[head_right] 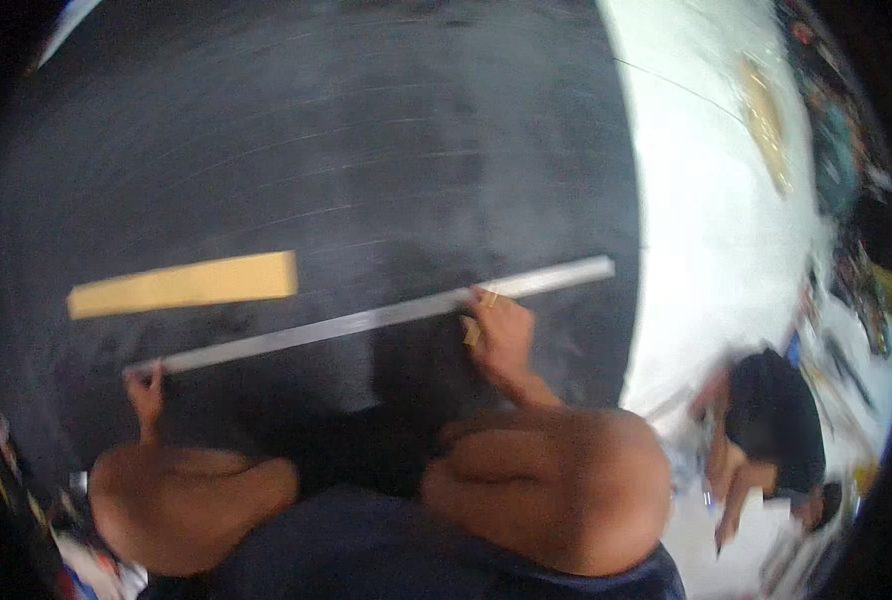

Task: The person uses a metal ruler and a marking tool to draw straight lines on a large black fabric laid on the floor. They repeatedly reposition the ruler and mark along its edge, creating multiple parallel lines across the fabric surface.

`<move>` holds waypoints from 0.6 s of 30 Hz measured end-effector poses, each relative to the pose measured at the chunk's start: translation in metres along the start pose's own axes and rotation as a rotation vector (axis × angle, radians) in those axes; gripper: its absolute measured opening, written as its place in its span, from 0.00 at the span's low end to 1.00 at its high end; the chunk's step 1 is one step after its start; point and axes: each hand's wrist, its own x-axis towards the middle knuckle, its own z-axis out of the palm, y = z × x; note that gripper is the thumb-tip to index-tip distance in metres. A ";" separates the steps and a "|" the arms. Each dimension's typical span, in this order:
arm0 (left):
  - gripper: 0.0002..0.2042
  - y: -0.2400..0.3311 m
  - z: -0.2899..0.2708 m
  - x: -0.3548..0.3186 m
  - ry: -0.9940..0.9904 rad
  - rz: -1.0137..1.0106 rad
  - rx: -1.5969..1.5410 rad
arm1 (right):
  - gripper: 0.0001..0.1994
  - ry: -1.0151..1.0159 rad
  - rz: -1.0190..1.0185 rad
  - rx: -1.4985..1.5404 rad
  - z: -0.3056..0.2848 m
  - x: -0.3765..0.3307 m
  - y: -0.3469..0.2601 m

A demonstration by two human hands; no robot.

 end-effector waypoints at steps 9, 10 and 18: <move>0.52 0.000 0.011 -0.001 0.238 -0.013 0.077 | 0.14 -0.179 -0.262 -0.269 -0.081 0.090 -0.004; 0.55 0.004 0.013 -0.002 0.202 -0.020 0.057 | 0.14 -0.206 -0.285 -0.252 -0.095 0.112 -0.022; 0.57 -0.027 0.009 0.023 0.351 -0.017 0.010 | 0.16 -0.677 -0.327 -0.270 -0.079 0.283 -0.199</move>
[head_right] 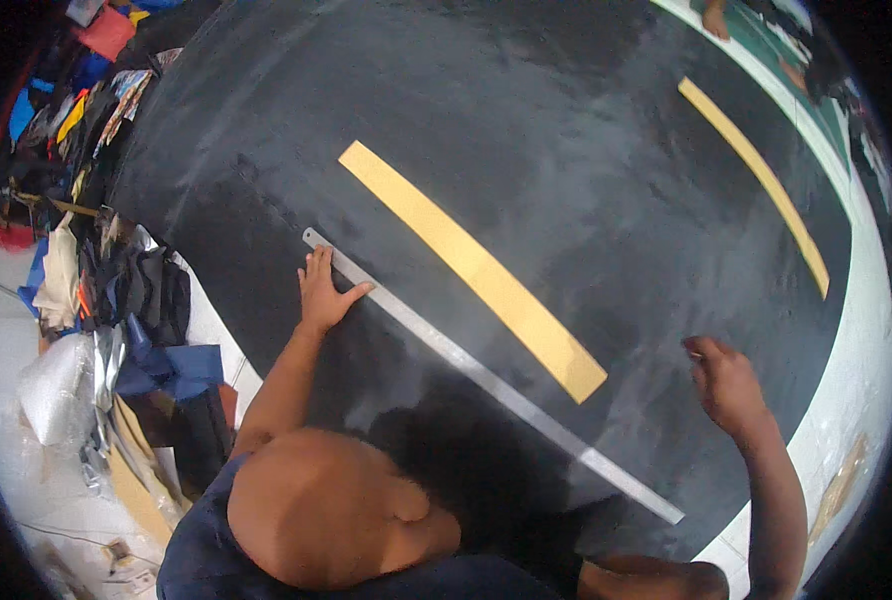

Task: The person uses a metal ruler and a marking tool to draw straight lines on a large black fabric laid on the floor. They repeatedly reposition the ruler and mark along its edge, creating multiple parallel lines across the fabric surface.

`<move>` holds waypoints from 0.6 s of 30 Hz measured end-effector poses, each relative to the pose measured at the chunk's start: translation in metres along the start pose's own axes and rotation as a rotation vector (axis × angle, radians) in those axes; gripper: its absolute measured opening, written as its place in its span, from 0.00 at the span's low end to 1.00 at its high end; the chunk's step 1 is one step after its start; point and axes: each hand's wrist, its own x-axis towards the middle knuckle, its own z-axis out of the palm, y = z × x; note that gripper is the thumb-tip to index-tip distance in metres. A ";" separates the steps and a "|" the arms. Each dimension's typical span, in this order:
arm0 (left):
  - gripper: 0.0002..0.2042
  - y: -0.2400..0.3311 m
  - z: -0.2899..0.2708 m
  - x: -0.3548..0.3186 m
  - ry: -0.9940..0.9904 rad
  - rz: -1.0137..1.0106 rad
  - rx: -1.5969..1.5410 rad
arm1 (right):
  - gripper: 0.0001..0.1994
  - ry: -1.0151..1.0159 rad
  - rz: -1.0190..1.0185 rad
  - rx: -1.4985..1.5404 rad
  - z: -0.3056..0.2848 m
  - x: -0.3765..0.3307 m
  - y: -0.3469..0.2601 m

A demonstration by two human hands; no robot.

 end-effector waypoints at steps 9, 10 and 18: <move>0.49 -0.067 -0.008 0.062 0.106 -0.026 -0.071 | 0.14 0.068 -0.322 -0.203 0.068 0.193 -0.145; 0.47 -0.073 -0.009 0.065 0.139 -0.054 -0.083 | 0.14 0.061 -0.338 -0.176 0.079 0.203 -0.165; 0.39 -0.051 0.009 0.070 0.281 -0.065 -0.067 | 0.13 0.169 -0.437 -0.015 0.147 0.225 -0.179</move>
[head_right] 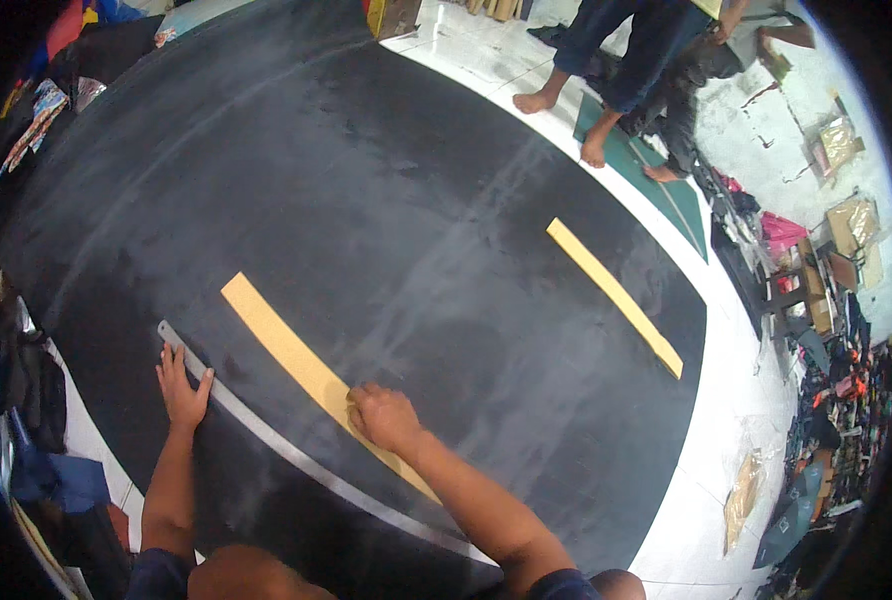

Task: The person uses a metal ruler and a marking tool to draw straight lines on a large black fabric laid on the floor. They repeatedly reposition the ruler and mark along its edge, creating multiple parallel lines across the fabric surface.

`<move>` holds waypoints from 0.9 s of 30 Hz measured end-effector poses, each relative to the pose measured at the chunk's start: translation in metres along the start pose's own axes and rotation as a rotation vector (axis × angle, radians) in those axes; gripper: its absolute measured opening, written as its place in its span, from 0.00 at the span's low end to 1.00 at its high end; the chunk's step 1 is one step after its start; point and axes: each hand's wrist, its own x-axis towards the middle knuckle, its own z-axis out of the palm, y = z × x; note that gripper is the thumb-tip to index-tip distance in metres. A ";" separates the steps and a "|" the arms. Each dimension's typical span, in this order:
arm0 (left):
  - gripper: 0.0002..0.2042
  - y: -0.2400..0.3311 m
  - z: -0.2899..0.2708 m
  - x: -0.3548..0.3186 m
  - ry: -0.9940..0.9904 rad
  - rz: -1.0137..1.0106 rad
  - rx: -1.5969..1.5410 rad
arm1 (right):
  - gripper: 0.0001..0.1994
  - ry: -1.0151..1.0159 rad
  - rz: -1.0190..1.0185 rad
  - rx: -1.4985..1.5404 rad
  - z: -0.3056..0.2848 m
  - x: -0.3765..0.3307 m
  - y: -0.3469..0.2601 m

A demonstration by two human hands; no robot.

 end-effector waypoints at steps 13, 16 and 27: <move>0.40 -0.008 0.004 -0.003 -0.024 -0.094 -0.056 | 0.15 0.003 0.136 -0.040 -0.001 -0.038 0.031; 0.40 0.001 -0.006 -0.003 -0.087 -0.138 -0.050 | 0.16 -0.080 0.195 -0.042 -0.015 -0.047 0.025; 0.35 -0.004 0.001 0.000 -0.014 -0.077 -0.060 | 0.15 0.062 0.259 0.053 -0.029 -0.068 0.016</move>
